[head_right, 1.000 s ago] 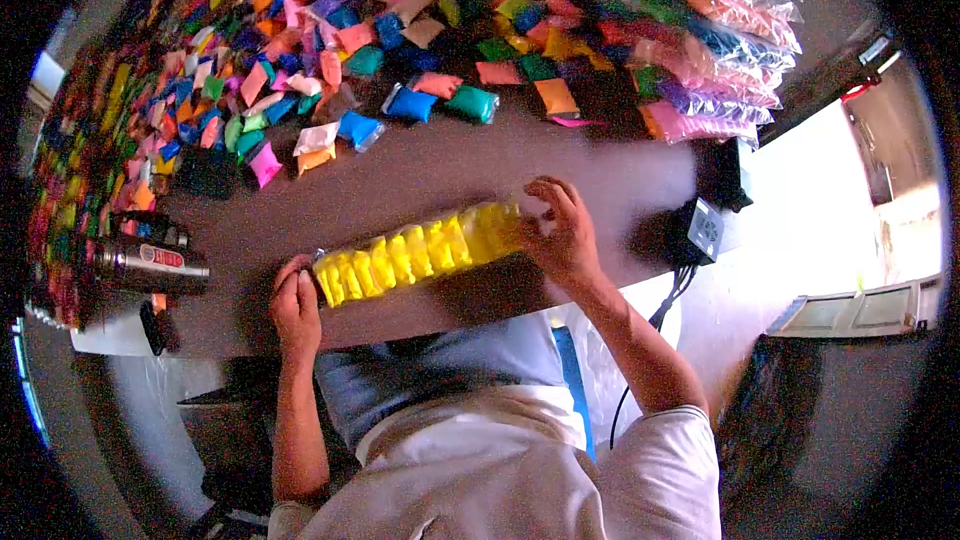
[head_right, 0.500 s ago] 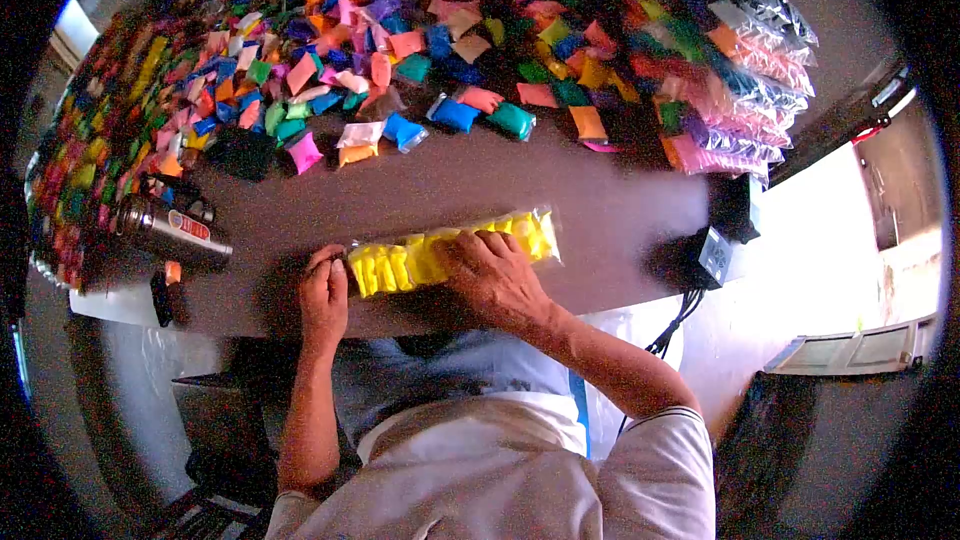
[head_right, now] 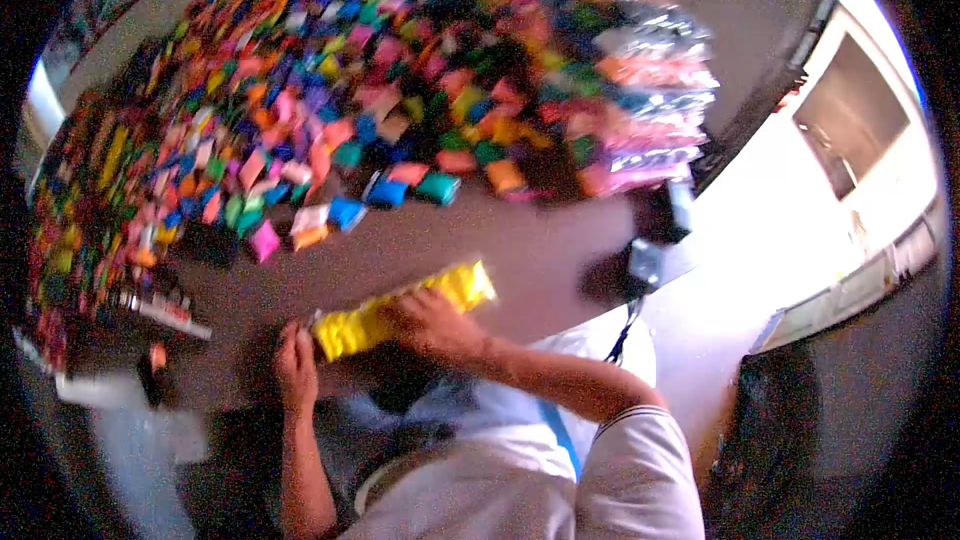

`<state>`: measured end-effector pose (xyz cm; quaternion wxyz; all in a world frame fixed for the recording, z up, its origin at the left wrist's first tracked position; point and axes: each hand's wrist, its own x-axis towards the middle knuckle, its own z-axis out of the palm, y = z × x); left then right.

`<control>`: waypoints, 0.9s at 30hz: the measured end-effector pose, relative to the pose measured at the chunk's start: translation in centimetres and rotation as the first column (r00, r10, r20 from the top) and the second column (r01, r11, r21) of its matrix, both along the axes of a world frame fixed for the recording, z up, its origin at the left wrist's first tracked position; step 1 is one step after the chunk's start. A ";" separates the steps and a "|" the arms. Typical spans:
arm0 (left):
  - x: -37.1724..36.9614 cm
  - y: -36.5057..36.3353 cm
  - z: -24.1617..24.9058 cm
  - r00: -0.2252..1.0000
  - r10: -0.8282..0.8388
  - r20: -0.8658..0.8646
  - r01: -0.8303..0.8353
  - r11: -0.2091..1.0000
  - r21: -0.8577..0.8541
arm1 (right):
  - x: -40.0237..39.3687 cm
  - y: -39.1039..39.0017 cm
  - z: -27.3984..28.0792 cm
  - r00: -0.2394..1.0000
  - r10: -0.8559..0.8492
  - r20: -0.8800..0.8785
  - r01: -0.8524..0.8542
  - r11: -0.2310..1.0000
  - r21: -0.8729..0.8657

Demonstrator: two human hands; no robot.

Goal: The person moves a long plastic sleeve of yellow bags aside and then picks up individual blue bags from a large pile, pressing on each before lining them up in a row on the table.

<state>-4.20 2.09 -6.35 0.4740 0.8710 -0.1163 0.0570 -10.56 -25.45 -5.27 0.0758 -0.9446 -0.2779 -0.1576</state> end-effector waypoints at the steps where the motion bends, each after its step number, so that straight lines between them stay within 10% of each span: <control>1: -0.2 -0.2 1.0 0.999 -0.017 0.046 0.016 1.000 0.006 | -0.1 0.5 -0.2 0.999 -0.028 0.029 0.028 0.999 -0.025; 5: -0.2 0.0 0.1 0.998 0.012 0.055 -0.004 0.989 -0.146 | -0.3 0.8 1.3 0.998 -0.055 0.034 0.057 0.997 -0.055; 17: 0.0 0.4 -1.0 0.982 0.146 0.118 -0.158 0.982 0.099 | 0.1 0.2 3.1 0.980 -0.101 -0.172 0.122 0.986 0.114; 19: -0.2 0.7 1.0 0.992 -0.020 -0.123 0.026 0.999 0.041 | 1.1 -0.7 4.0 0.960 -0.130 -0.247 0.184 0.959 0.214; 25: -0.7 -0.7 1.8 0.999 -0.019 -0.042 0.017 0.998 -0.053 | 3.4 -4.8 5.2 0.980 -0.049 -0.194 0.117 0.928 0.355; 27: -0.9 -1.1 2.4 0.997 -0.015 -0.070 0.012 1.000 -0.029 | 4.6 -6.8 6.4 0.870 -0.050 -0.490 0.338 0.783 0.522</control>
